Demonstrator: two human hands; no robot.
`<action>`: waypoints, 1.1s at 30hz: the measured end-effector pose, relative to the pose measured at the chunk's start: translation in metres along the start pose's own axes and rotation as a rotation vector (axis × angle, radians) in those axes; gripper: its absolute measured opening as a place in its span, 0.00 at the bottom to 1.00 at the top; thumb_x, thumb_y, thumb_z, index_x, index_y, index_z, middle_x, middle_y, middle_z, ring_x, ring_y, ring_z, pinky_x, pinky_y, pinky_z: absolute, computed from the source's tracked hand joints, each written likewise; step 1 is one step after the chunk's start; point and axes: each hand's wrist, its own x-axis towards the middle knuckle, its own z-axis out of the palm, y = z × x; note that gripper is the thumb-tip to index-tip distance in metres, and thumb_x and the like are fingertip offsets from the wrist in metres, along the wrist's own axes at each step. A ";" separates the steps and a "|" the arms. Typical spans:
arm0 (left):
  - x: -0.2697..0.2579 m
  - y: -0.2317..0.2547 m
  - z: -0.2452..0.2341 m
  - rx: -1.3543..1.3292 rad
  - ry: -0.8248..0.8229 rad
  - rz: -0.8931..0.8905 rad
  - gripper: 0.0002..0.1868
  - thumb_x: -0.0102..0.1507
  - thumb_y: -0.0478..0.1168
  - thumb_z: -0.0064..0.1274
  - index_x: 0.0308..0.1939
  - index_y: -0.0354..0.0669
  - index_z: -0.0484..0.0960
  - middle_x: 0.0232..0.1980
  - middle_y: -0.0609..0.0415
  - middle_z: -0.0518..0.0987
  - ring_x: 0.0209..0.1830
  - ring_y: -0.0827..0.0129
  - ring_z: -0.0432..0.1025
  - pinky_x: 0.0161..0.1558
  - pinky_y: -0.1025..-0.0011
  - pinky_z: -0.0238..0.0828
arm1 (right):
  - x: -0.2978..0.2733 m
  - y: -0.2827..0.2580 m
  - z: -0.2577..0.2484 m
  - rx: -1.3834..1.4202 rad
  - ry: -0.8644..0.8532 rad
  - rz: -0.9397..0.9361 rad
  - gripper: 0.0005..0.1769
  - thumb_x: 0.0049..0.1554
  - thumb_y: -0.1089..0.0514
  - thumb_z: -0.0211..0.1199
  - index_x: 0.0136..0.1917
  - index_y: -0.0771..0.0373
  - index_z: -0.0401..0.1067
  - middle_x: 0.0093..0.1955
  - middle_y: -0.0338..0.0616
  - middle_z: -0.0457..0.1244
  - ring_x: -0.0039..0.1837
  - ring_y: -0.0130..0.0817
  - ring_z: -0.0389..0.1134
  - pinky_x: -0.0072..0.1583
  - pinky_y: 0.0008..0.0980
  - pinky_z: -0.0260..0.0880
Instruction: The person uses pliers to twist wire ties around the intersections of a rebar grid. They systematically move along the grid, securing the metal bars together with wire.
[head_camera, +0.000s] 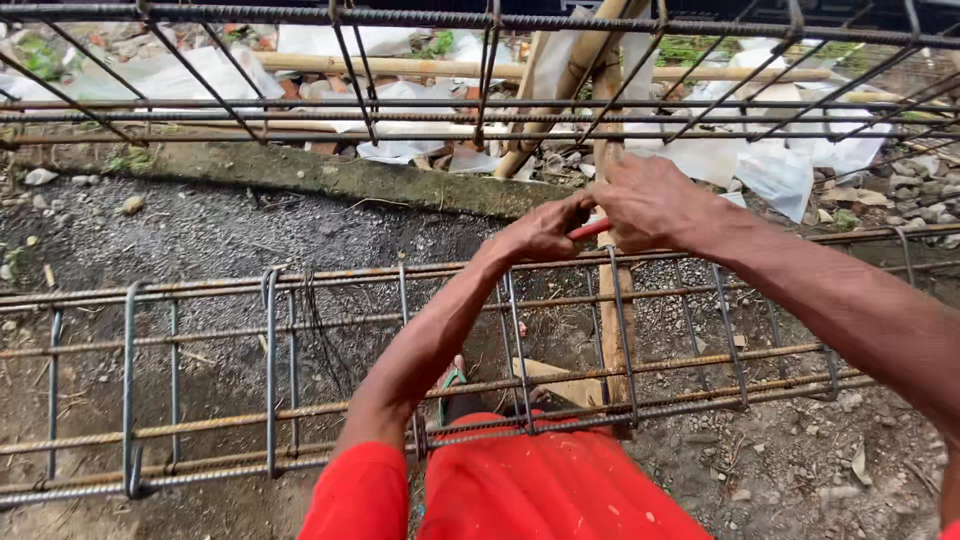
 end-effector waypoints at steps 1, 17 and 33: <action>-0.001 -0.004 0.002 0.001 -0.002 -0.003 0.30 0.53 0.30 0.51 0.59 0.37 0.64 0.45 0.36 0.78 0.46 0.44 0.75 0.51 0.50 0.73 | -0.005 -0.011 -0.021 0.004 0.001 -0.001 0.29 0.49 0.49 0.68 0.62 0.51 0.63 0.51 0.49 0.64 0.54 0.42 0.68 0.51 0.40 0.78; 0.004 -0.155 0.054 0.006 0.068 0.092 0.26 0.52 0.33 0.44 0.56 0.40 0.76 0.44 0.42 0.79 0.44 0.50 0.75 0.49 0.56 0.74 | 0.012 -0.078 -0.058 -0.057 -0.208 -0.037 0.13 0.56 0.50 0.53 0.38 0.56 0.74 0.25 0.33 0.58 0.28 0.28 0.61 0.33 0.30 0.69; 0.020 -0.062 0.067 0.092 0.619 0.106 0.29 0.46 0.37 0.56 0.52 0.46 0.69 0.42 0.53 0.74 0.40 0.57 0.75 0.44 0.58 0.79 | -0.014 -0.025 -0.047 -0.311 -0.019 0.022 0.28 0.53 0.50 0.57 0.66 0.57 0.64 0.59 0.44 0.62 0.63 0.40 0.65 0.55 0.37 0.72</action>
